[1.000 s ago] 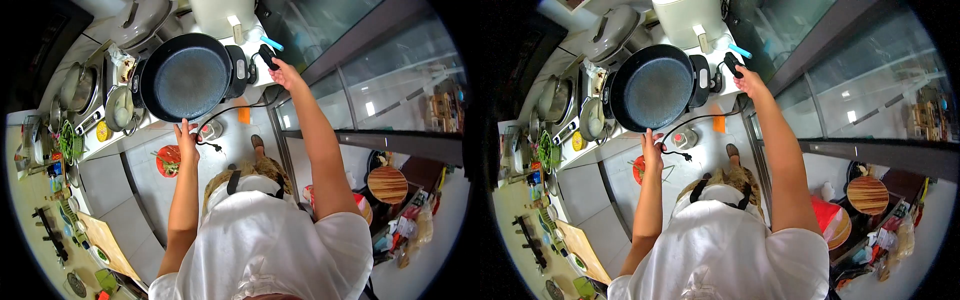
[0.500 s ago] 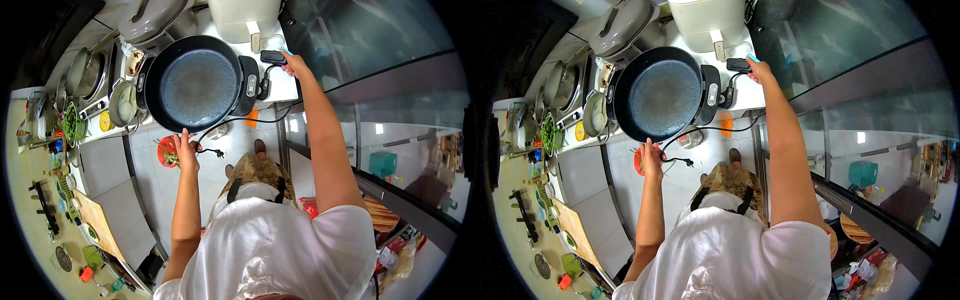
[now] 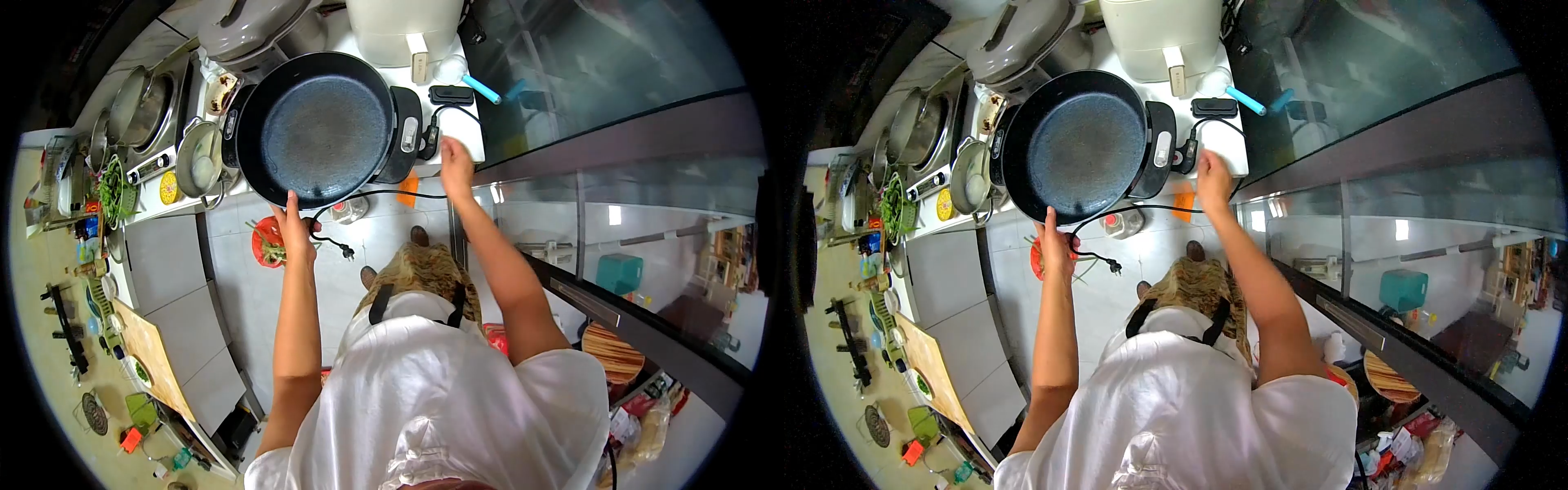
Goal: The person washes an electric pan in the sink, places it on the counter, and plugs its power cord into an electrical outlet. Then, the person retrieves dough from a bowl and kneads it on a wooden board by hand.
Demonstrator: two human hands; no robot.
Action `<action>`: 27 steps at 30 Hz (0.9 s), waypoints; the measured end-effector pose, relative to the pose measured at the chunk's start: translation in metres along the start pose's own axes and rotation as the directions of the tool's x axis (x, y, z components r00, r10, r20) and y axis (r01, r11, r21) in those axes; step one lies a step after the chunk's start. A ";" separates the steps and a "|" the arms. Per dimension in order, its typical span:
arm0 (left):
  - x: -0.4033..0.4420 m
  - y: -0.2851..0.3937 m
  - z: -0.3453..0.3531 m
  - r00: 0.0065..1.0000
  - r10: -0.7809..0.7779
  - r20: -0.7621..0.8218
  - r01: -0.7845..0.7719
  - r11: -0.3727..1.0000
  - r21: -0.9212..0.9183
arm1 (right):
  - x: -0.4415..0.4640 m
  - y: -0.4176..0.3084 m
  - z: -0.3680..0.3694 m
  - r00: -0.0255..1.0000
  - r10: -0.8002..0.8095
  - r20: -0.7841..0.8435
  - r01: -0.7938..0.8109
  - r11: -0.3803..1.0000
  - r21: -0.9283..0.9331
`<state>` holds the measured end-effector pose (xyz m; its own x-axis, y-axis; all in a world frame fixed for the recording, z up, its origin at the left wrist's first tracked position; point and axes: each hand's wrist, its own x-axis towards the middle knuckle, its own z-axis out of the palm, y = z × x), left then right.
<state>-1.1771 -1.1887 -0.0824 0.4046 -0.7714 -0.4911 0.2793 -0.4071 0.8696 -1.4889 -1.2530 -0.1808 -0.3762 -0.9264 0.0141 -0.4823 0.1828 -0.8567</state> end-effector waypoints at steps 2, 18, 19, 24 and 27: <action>0.002 -0.001 0.001 0.999 0.029 -0.024 -0.029 1.000 -0.003 | -0.027 -0.014 0.007 1.000 0.017 0.010 -0.018 0.993 0.115; 0.006 0.003 0.002 0.996 -0.089 -0.020 0.090 0.995 0.051 | -0.031 -0.018 0.028 0.986 0.164 -0.024 -0.156 0.966 0.206; 0.006 0.002 0.002 0.996 -0.082 -0.017 0.083 0.995 0.052 | -0.029 -0.007 0.034 0.986 0.164 -0.028 -0.153 0.957 0.246; 0.016 -0.009 -0.006 0.996 -0.082 -0.028 0.084 0.994 0.076 | -0.008 -0.009 0.025 0.955 0.290 0.060 -0.278 0.811 0.515; 0.001 0.003 0.001 0.994 -0.101 0.047 0.099 0.994 0.057 | 0.010 -0.007 0.030 0.952 0.295 0.081 -0.293 0.801 0.521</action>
<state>-1.1766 -1.1911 -0.0805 0.3332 -0.7483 -0.5737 0.2679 -0.5082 0.8185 -1.4660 -1.2734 -0.1903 -0.4363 -0.8546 -0.2815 0.1363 0.2465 -0.9595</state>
